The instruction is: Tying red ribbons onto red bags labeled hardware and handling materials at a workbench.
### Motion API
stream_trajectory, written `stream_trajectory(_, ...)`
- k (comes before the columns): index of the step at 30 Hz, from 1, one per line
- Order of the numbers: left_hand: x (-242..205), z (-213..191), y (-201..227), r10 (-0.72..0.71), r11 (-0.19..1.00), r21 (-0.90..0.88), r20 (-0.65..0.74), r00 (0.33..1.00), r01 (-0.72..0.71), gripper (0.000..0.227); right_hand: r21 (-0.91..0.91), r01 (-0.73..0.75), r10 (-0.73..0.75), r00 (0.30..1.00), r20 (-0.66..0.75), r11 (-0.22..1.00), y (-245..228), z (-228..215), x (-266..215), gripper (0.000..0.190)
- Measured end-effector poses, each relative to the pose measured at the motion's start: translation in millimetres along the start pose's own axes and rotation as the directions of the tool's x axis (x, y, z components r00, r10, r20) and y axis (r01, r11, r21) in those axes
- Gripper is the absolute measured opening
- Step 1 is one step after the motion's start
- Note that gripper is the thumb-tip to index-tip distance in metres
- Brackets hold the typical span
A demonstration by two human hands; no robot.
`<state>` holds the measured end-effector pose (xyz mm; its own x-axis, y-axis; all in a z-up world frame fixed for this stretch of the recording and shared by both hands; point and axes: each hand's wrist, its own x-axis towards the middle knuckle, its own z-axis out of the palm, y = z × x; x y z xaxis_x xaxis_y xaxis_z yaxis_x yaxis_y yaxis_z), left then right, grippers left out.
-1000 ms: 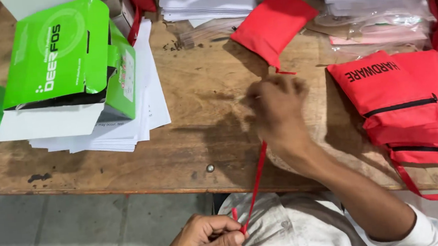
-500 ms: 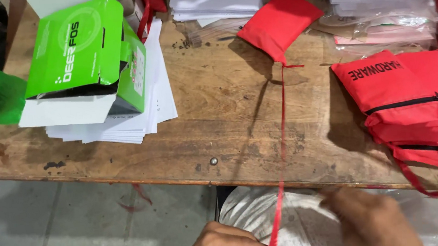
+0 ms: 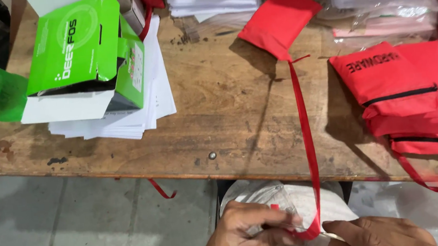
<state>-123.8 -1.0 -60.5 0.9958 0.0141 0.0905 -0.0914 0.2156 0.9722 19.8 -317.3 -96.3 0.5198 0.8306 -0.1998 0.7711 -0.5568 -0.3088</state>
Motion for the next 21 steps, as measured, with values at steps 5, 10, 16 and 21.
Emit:
stream_trajectory(5,37,10,15,0.004,0.97,-0.242,0.017,1.0,0.0,0.055,-0.036,-0.048,0.055,0.969,0.24,0.998,37,5,-3,0.04)
stream_trajectory(10,70,12,33,0.179,0.983,-0.087,0.265,0.947,-0.162,0.058,0.027,0.233,-0.201,0.888,-0.413,0.972,-28,-52,2,0.026)
stream_trajectory(16,83,16,28,0.379,0.877,0.143,0.382,0.843,-0.459,0.039,-0.112,0.17,-0.199,0.681,-0.705,0.979,-50,-46,9,0.022)
stream_trajectory(21,81,11,26,0.411,0.817,0.247,0.385,0.826,-0.522,0.048,0.06,0.333,-0.199,0.69,-0.696,0.941,-53,-53,18,0.022)
